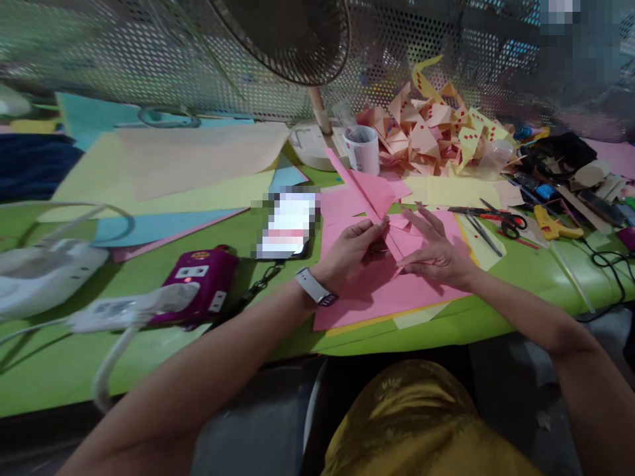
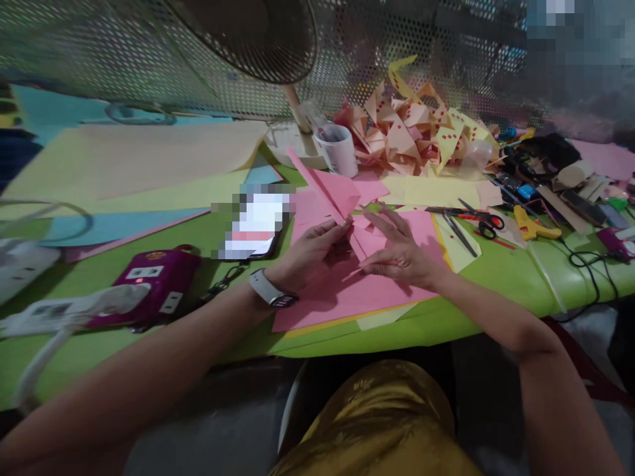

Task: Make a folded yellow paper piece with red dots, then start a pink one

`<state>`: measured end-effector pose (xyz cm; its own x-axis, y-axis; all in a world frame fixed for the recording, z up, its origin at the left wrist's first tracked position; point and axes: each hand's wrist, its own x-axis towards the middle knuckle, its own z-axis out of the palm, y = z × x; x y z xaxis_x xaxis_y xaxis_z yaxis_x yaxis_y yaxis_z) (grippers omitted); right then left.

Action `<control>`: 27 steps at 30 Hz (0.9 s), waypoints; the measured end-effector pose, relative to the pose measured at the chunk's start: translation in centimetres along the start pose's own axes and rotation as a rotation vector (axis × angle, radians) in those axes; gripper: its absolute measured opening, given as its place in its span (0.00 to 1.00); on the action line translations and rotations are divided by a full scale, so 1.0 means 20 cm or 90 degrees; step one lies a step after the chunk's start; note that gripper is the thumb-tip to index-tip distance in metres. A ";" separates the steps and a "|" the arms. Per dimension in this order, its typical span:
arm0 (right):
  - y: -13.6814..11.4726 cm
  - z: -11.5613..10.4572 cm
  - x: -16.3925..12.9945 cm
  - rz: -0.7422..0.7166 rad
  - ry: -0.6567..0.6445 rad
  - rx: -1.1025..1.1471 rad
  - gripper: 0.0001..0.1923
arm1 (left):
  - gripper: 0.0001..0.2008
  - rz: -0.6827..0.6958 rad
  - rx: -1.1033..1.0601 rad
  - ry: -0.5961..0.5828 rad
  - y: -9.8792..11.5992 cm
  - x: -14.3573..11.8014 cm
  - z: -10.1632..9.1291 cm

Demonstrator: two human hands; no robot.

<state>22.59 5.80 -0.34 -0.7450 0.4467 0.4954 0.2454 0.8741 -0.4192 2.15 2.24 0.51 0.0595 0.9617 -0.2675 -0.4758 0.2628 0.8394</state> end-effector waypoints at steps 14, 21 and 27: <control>0.04 -0.06 0.02 -0.033 -0.057 0.055 0.26 | 0.25 -0.028 0.036 -0.011 -0.01 -0.02 0.01; 0.02 -0.04 0.02 0.047 -0.049 0.102 0.09 | 0.23 -0.007 0.046 -0.006 -0.03 -0.02 0.02; -0.02 -0.02 0.02 0.145 0.018 0.070 0.08 | 0.19 0.033 0.024 -0.001 -0.05 -0.03 0.03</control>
<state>22.41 5.69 0.40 -0.6599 0.6363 0.3996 0.3347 0.7250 -0.6020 3.00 1.44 0.15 0.0377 0.9742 -0.2225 -0.4451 0.2157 0.8691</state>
